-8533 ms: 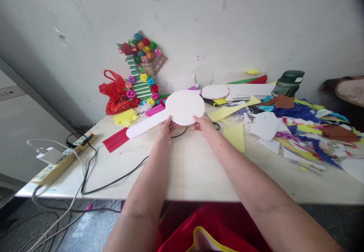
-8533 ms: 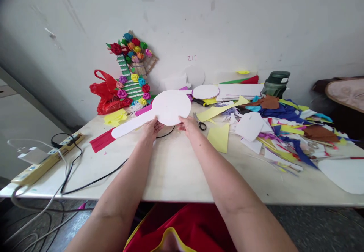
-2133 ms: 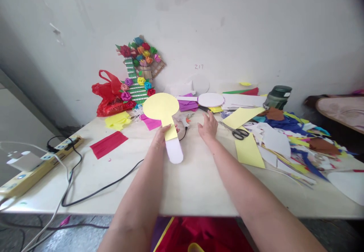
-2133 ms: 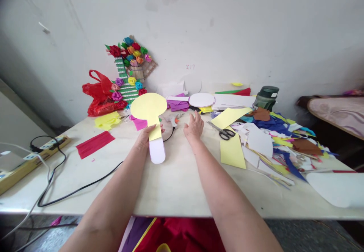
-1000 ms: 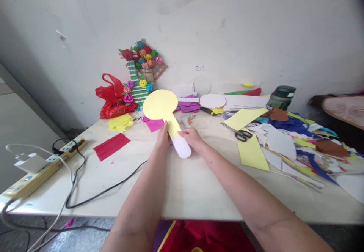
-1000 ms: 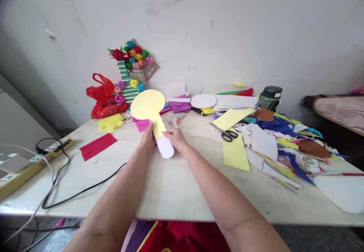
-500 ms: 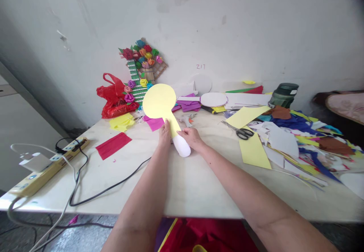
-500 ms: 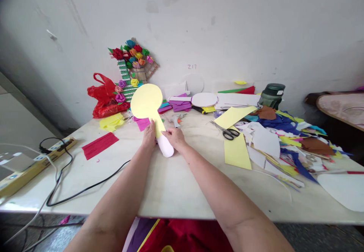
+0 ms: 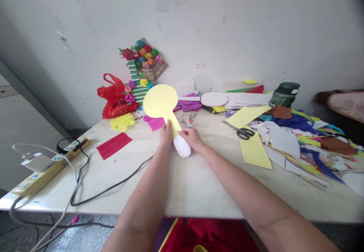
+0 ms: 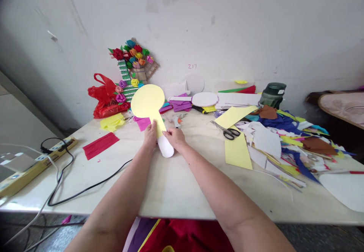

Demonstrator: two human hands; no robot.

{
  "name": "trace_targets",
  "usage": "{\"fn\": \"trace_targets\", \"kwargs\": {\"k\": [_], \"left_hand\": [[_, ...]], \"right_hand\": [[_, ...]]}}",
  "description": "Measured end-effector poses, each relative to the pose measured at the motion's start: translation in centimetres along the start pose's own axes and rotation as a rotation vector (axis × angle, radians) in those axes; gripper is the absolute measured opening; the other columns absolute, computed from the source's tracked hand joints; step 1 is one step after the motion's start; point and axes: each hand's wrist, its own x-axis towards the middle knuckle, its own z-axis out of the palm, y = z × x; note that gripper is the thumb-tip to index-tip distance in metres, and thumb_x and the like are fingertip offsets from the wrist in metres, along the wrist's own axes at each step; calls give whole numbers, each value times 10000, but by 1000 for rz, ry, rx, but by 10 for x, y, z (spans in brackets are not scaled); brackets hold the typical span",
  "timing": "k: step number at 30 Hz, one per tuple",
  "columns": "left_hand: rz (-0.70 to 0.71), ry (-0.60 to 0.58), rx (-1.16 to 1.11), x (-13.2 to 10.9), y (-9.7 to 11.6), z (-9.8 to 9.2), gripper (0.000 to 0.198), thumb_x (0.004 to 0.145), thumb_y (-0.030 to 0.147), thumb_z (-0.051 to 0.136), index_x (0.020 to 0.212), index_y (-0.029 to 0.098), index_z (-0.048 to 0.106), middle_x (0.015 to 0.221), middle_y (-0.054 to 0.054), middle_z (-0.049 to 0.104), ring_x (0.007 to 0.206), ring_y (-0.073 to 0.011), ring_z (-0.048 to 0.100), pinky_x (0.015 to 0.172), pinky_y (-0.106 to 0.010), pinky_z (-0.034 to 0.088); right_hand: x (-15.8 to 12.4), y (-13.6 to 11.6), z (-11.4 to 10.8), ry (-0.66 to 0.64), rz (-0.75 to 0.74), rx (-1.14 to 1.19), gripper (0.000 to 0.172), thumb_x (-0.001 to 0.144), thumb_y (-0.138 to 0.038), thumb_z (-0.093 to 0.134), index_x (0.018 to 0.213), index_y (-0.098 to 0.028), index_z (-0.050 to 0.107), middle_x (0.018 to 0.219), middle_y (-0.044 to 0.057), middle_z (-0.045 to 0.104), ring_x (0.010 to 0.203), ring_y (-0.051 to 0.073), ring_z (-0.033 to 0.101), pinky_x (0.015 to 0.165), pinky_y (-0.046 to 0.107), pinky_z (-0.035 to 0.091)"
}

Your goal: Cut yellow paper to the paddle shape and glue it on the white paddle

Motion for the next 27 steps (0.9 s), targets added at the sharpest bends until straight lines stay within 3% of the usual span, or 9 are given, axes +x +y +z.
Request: {"fn": "trace_targets", "kwargs": {"k": [3,5,8,11,14,17,22,27], "left_hand": [[63,80,116,1,0,1,371,724,517,567,647,161,496,536,14,466,458,-93,413,422,-207,314],[71,95,147,2,-1,1,359,729,499,568,632,161,494,536,13,467,467,-96,415,431,-210,317],[80,90,143,3,-3,0,345,734,485,568,649,155,515,559,0,495,489,-107,447,451,-217,336],[75,69,119,3,-4,-1,355,728,498,572,674,149,537,578,-14,516,505,-117,479,457,-221,350],[73,37,93,3,-3,-2,378,729,520,560,719,142,554,595,-18,531,509,-117,493,458,-219,363],[82,2,45,1,-2,-3,398,725,531,561,767,135,569,611,-24,553,520,-121,510,463,-219,376],[65,-38,-54,-3,1,-1,397,711,508,590,822,127,584,652,-35,591,548,-130,546,489,-226,405],[74,-96,-192,-6,6,4,399,704,455,623,950,143,586,789,-62,644,705,-170,615,605,-245,470]], "right_hand": [[0,0,-1,-27,29,54,288,723,-443,524,630,-177,583,479,-39,451,504,104,407,482,216,299],[-1,0,-2,-47,46,121,264,719,-395,541,857,-185,624,522,-40,510,525,113,450,513,222,340],[-3,-2,-3,-90,26,230,522,680,-276,576,1192,-219,492,578,-57,548,533,117,482,551,239,385],[-5,-4,-5,-194,-14,389,734,628,-160,563,1325,-229,342,632,-54,568,545,122,505,558,250,412],[-7,-7,-7,-314,28,572,808,595,-106,511,1360,-196,270,687,-32,583,585,132,530,555,252,429],[-7,-10,-10,-352,96,698,796,589,-105,488,1352,-185,278,701,-27,577,599,132,531,549,247,429],[-6,-7,-8,-310,93,758,700,632,-152,523,1309,-186,352,638,-53,515,555,103,468,547,230,400],[-3,0,-2,-232,21,745,583,649,-169,550,1227,-194,475,539,-84,390,484,80,364,507,213,340]]}}
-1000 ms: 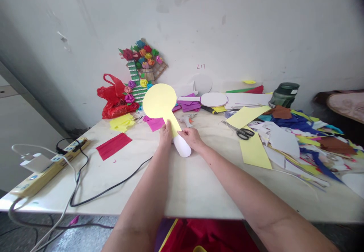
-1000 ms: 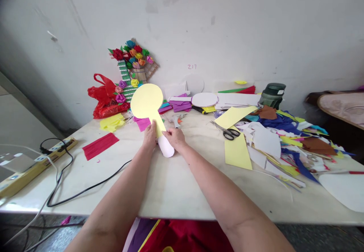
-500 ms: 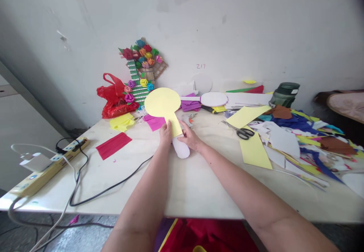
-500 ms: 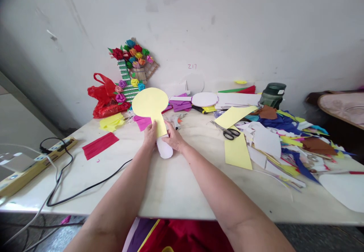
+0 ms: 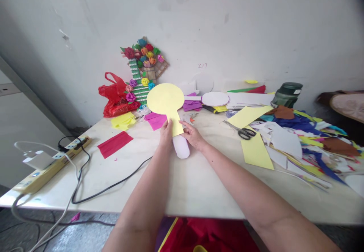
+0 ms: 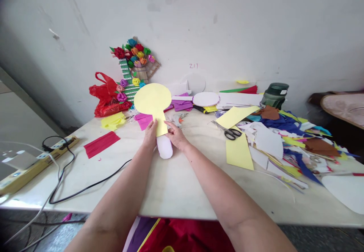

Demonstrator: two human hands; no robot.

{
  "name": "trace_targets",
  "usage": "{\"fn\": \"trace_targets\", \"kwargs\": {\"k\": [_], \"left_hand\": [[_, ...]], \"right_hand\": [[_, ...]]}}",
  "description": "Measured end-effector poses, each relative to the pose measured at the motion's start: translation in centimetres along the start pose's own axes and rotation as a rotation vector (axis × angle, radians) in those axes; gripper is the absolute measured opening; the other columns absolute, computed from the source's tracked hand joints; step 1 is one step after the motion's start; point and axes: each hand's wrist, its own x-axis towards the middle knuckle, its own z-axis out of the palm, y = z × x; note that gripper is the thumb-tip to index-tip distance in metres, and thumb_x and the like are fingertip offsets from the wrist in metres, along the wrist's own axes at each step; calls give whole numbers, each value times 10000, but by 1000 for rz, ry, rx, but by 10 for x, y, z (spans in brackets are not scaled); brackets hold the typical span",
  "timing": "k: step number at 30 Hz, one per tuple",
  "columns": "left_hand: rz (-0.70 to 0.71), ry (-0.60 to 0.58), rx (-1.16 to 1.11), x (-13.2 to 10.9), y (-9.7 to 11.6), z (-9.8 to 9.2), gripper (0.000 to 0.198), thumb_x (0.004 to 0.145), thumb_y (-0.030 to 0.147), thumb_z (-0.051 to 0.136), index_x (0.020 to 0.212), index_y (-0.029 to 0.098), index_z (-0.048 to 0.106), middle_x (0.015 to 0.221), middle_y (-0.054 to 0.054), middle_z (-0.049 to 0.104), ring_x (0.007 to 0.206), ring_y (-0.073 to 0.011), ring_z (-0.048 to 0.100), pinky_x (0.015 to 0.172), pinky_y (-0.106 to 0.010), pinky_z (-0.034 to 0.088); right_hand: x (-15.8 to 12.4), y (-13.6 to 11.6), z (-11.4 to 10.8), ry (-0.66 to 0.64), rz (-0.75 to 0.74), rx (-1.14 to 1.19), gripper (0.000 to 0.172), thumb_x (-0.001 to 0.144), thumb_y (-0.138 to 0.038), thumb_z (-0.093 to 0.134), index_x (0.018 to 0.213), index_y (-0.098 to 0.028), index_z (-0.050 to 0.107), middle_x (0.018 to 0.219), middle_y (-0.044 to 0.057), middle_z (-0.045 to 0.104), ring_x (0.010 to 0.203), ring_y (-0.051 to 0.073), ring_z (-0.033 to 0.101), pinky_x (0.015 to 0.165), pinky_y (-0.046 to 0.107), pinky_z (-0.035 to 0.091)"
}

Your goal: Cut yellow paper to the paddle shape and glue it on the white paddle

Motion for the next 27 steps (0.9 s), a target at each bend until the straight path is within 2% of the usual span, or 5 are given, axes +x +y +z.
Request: {"fn": "trace_targets", "kwargs": {"k": [8,15,18,22,27], "left_hand": [[-301,-151,-402,-1,6,9,559,806,574,407,1066,110,580,954,-143,662,894,-240,625,794,-355,494],[-333,-163,-535,0,8,5,439,828,485,441,1039,133,596,902,-120,679,903,-248,628,814,-377,491],[-329,-178,-556,-1,8,5,410,832,464,446,1005,127,604,877,-119,680,890,-246,632,815,-380,488],[-325,-192,-581,-1,10,5,385,829,440,464,984,119,607,874,-121,678,892,-250,630,823,-388,481],[-337,-188,-576,-1,11,4,373,812,445,491,959,123,609,888,-121,675,908,-260,623,820,-394,480]], "right_hand": [[0,-6,4,-15,48,121,561,615,-131,561,1172,-192,538,623,-46,550,549,84,460,561,221,394],[1,1,1,-23,47,44,559,652,-150,556,1207,-214,525,602,-52,535,502,78,435,497,207,375],[3,4,1,46,-37,-173,473,693,-180,552,1163,-221,569,682,-17,578,573,103,491,563,236,426],[2,3,2,185,-228,-691,390,732,-187,527,1105,-258,613,990,32,610,769,145,556,725,279,456],[-5,-3,3,262,-351,-1097,398,757,-227,503,1143,-275,588,1111,54,535,870,173,541,674,277,457]]}}
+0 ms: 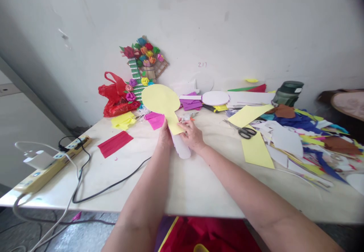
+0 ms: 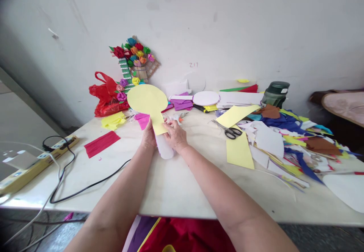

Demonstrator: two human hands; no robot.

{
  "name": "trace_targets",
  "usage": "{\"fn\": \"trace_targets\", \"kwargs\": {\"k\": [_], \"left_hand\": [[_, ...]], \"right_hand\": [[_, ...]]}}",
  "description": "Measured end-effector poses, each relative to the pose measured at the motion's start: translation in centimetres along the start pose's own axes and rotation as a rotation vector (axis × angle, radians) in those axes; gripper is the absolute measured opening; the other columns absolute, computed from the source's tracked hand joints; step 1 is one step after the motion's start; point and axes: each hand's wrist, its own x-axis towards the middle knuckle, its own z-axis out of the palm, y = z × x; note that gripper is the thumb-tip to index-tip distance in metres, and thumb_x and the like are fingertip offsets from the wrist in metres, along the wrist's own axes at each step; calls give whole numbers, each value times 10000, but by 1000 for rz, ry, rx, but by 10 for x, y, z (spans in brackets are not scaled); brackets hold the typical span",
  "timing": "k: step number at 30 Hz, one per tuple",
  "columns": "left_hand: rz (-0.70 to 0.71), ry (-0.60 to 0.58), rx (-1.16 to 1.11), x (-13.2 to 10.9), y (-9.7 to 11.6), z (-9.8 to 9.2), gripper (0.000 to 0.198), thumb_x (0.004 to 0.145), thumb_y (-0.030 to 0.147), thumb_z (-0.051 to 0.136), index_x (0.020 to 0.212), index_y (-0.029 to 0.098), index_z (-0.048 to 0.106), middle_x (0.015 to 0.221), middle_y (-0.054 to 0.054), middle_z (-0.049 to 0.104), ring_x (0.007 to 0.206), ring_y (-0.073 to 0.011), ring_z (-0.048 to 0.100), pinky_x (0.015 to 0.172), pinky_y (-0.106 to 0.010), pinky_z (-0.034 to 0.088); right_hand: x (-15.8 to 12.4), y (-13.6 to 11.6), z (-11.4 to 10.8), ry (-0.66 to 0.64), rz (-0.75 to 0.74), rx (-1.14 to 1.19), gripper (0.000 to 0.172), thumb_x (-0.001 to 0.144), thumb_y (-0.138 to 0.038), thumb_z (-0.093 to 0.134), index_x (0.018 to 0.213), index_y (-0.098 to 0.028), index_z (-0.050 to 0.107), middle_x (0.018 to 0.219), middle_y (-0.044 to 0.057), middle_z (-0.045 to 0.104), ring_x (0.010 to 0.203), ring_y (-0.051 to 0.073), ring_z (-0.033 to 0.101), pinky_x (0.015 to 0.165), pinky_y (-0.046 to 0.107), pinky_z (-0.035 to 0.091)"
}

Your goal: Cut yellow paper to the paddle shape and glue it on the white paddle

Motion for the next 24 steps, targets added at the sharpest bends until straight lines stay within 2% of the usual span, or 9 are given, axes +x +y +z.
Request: {"fn": "trace_targets", "kwargs": {"k": [2,5,11,16,24], "left_hand": [[7,-8,5,0,0,-1,361,814,432,494,957,121,608,894,-116,675,920,-256,619,831,-386,475],[36,-26,-9,2,-1,-2,315,825,391,488,954,129,607,896,-94,676,939,-239,613,854,-366,465],[34,-37,-39,3,-2,-3,294,851,340,448,983,121,594,901,-99,673,951,-221,609,881,-350,457],[43,20,-61,3,-4,-4,276,861,301,437,1016,125,583,898,-90,673,902,-197,624,898,-340,450],[31,-13,-8,6,-7,-9,339,815,356,511,1036,109,585,982,-126,654,969,-224,603,897,-349,447]], "right_hand": [[0,-1,-3,37,-62,-67,418,756,-238,509,1169,-251,571,1110,77,517,927,195,510,697,292,451],[2,-3,-7,70,-169,-126,437,747,-218,522,1183,-209,560,1156,100,497,992,225,451,819,342,411],[3,-2,-5,33,-337,-162,430,756,-175,493,1180,-186,561,1258,69,509,1137,240,371,965,388,285],[2,1,3,25,-386,-147,433,789,-140,433,1208,-169,539,1225,49,564,1198,213,363,971,375,269],[2,1,5,59,-381,-109,340,874,-236,387,1146,-167,580,1180,58,601,1123,185,457,946,356,291]]}}
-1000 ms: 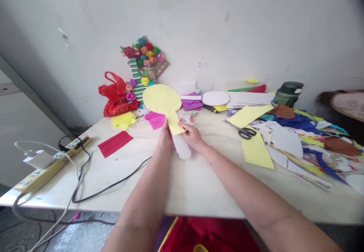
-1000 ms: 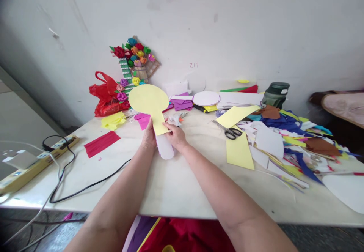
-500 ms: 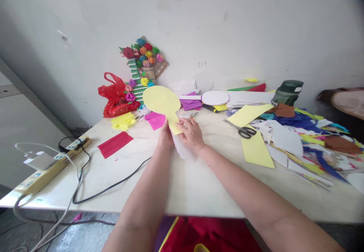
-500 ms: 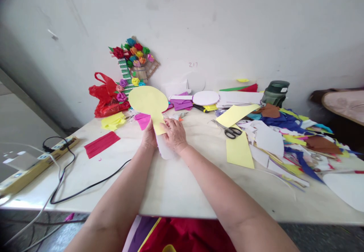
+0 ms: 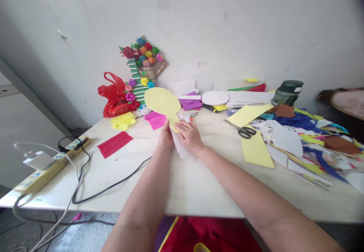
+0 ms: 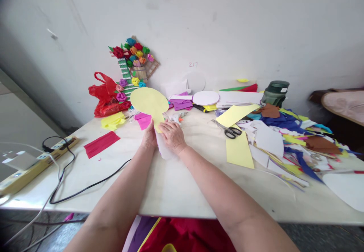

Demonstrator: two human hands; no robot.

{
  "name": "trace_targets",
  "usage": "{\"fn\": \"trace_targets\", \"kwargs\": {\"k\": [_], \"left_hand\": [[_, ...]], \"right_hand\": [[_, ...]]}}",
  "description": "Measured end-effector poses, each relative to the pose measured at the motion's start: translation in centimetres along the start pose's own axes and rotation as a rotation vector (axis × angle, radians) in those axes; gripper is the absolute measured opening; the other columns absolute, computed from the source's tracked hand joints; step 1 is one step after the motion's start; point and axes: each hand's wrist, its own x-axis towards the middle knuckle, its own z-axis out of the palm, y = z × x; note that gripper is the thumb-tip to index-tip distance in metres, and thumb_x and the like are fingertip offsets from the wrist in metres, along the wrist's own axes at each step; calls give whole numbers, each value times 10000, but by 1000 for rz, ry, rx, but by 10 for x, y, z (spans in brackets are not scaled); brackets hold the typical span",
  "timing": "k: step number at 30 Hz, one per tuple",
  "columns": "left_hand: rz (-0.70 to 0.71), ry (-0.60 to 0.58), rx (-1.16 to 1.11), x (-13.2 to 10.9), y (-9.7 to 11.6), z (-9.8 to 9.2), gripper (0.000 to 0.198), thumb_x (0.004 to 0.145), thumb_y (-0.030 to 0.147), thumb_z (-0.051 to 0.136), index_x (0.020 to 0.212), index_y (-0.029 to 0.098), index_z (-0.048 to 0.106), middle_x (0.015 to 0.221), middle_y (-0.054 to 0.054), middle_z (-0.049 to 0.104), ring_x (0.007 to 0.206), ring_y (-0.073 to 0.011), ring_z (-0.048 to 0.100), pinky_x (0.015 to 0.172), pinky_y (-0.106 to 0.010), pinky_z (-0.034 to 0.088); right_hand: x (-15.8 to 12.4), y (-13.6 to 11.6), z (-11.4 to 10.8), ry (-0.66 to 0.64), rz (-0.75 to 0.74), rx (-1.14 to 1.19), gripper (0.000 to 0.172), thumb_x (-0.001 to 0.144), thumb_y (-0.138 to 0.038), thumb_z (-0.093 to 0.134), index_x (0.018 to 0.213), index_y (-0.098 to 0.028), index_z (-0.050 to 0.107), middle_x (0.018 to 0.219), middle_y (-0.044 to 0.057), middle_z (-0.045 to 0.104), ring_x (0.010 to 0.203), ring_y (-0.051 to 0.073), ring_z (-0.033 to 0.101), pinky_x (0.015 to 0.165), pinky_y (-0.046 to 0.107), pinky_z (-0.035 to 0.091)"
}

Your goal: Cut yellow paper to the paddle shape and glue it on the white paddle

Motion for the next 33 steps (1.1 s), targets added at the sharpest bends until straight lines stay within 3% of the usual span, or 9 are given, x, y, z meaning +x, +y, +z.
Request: {"fn": "trace_targets", "kwargs": {"k": [11,16,18,22,27,33], "left_hand": [[-31,-27,1,0,2,-1,356,828,388,484,1005,99,593,916,-131,667,936,-229,617,850,-348,471],[-22,60,7,-2,8,0,397,807,454,497,992,116,592,850,-116,673,885,-238,634,814,-372,490],[7,86,4,-3,9,2,385,818,433,489,1006,111,584,825,-115,673,858,-232,640,803,-373,497],[49,87,9,-5,10,6,384,832,410,477,1040,102,573,818,-122,672,823,-226,648,784,-365,508],[30,73,5,-5,11,5,402,814,423,502,1041,101,581,860,-136,670,795,-226,654,754,-347,522],[17,72,-31,-7,11,5,399,824,408,489,1072,105,567,898,-142,669,804,-230,653,747,-358,528]], "right_hand": [[1,-5,-6,-18,20,-26,297,866,-257,411,1069,-179,614,1102,79,637,1110,186,464,928,356,285],[-2,-3,-18,47,194,-69,304,866,-335,397,910,-174,651,824,75,678,841,191,560,834,338,315],[-2,2,-19,77,249,-88,285,858,-295,398,929,-170,644,858,79,666,814,190,560,788,318,341],[-1,15,-16,143,336,-83,288,799,-157,426,1014,-150,618,1044,108,607,945,193,537,787,279,386],[3,28,-18,84,448,45,226,803,-179,449,870,-198,664,852,49,658,807,174,586,697,263,429],[4,34,-24,90,571,112,149,776,-291,528,748,-236,663,729,-2,673,650,146,582,587,234,387]]}}
